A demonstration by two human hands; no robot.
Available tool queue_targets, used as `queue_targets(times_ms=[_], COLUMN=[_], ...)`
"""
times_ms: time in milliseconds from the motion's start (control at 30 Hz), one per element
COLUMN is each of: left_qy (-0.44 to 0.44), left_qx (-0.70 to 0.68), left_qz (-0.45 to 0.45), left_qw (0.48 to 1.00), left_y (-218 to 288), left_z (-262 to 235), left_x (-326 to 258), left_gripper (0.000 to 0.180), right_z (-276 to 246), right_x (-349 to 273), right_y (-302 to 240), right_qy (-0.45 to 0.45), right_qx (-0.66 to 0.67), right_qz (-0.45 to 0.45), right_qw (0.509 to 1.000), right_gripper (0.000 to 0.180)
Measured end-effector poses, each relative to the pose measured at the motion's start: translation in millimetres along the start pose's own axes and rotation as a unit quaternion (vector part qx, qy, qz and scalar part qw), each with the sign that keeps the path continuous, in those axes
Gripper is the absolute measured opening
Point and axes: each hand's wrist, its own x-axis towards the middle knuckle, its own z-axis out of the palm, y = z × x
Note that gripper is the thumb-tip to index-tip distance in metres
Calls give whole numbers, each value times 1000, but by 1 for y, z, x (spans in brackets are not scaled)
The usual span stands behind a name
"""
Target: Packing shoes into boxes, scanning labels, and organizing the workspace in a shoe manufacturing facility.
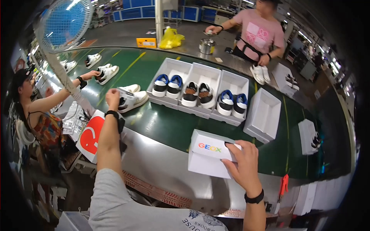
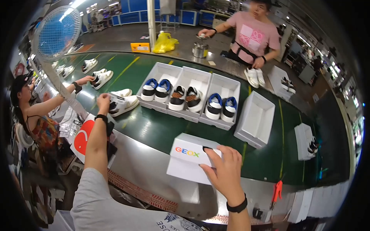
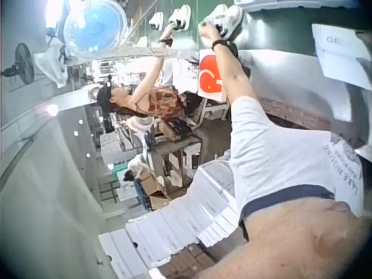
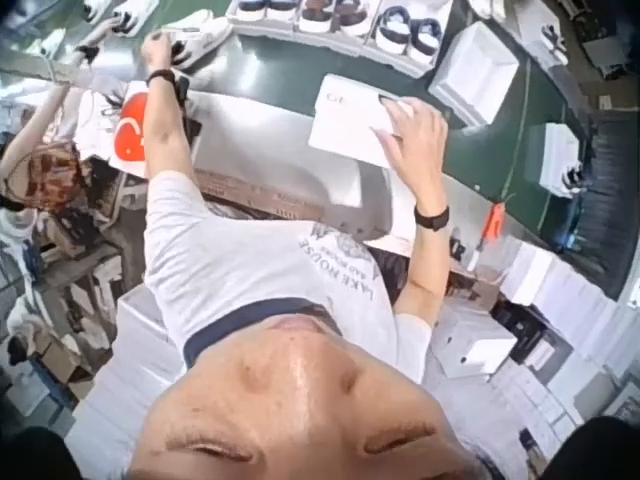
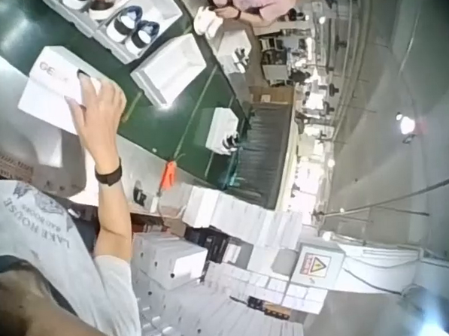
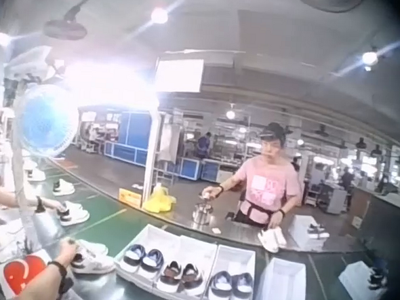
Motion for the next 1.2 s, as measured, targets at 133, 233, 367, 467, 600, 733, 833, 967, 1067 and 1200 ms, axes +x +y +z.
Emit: queue_targets(times_ms=[133, 233, 367, 467, 600, 733, 833, 967, 1067, 1200], left_qy=[-80, -117, -295, -394, -373, -385, -388, -408, -354, -272], left_qx=[-388, -517, -594, -572, -542, -534, -530, -502, -374, -254], left_qz=[98, 112, 148, 112, 65, 60, 67, 69, 251, 409], left_qw=[913, 840, 734, 711, 751, 750, 751, 760, 820, 833], left_y=[74, 183, 227, 231, 227, 234, 233, 229, 224, 218], left_z=[-34, -98, -135, -126, -105, -105, -105, -112, -120, -123], left_x=[-43, -152, -275, -321, -327, -331, -332, -329, -322, -319], left_gripper=[17, 13, 14, 14, 15, 13, 12, 11, 9, 13], right_z=[4, 7, 12, 28, 26, 25, 30, 23, 12, 5], right_x=[5, 14, 26, 36, 31, 24, 23, 26, 27, 27], right_y=[0, -1, -7, -17, -25, -25, -21, -12, -3, 5], right_qy=[35, 42, 49, 39, 18, 37, 53, 10, -41, -95], right_qx=[-9, -29, -12, 5, -12, 71, 147, 303, 324, 280], right_qz=[-15, -22, -15, -30, -73, -48, 27, 79, 75, 4], right_qw=[999, 998, 999, 999, 997, 996, 987, 950, 942, 955], right_gripper=[44, 44, 45, 44, 56, 79, 59, 27, 22, 22])
